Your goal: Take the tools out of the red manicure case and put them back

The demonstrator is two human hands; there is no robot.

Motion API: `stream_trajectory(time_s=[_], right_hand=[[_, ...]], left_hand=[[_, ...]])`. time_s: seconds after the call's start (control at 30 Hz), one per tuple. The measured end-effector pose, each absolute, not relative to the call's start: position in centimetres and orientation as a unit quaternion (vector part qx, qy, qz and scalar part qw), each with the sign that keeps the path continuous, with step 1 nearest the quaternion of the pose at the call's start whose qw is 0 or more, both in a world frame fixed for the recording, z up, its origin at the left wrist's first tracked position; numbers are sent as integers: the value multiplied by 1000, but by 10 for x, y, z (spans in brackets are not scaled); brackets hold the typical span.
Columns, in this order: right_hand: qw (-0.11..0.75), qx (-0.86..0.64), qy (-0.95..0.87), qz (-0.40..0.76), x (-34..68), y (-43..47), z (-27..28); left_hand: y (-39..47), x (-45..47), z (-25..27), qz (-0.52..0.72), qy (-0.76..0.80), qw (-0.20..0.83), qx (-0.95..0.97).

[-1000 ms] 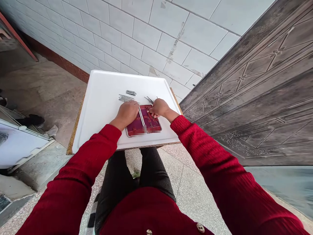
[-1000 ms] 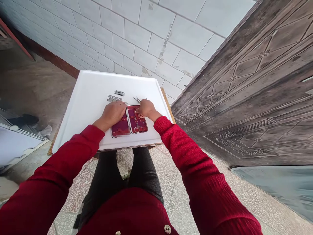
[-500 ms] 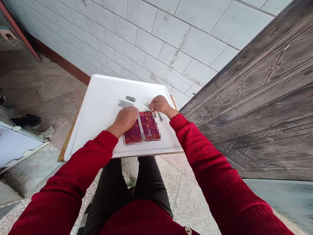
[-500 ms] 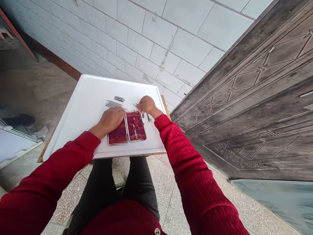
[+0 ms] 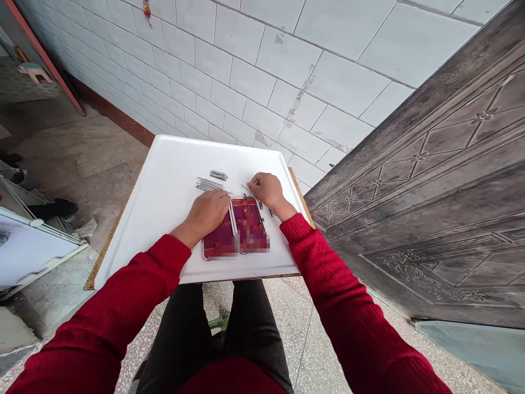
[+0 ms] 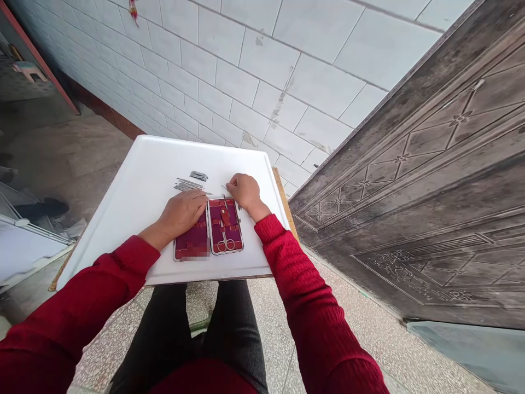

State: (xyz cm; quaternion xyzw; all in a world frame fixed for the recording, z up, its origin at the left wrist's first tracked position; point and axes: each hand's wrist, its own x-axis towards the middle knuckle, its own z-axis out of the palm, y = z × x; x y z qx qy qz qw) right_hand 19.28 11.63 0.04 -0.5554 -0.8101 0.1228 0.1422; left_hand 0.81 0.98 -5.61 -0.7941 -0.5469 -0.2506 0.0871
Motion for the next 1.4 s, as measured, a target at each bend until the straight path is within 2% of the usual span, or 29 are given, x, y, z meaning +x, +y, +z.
stream_trajectory(time_s=[0.27,0.43,0.57,1.13,1.27,1.4], right_hand=[[87,-541,-828,118,196,88,-4],[61,-551,-818,153,196,88,1],[46,-557,-820,126,196,86,1],[156,-585,-789,104,214,115,-9],[186,-550,-797,165,214,101,-2],[139,-496,-814,269,220,74,8]], left_hand=[[7,8,-53,-251,-551,86,-791],[6,7,-52,-250,-551,86,-792],[6,7,-52,-253,-552,90,-789],[8,7,-53,-248,-561,78,-786],[8,7,-52,-247,-561,79,-786],[7,8,-51,-252,-559,83,-786]])
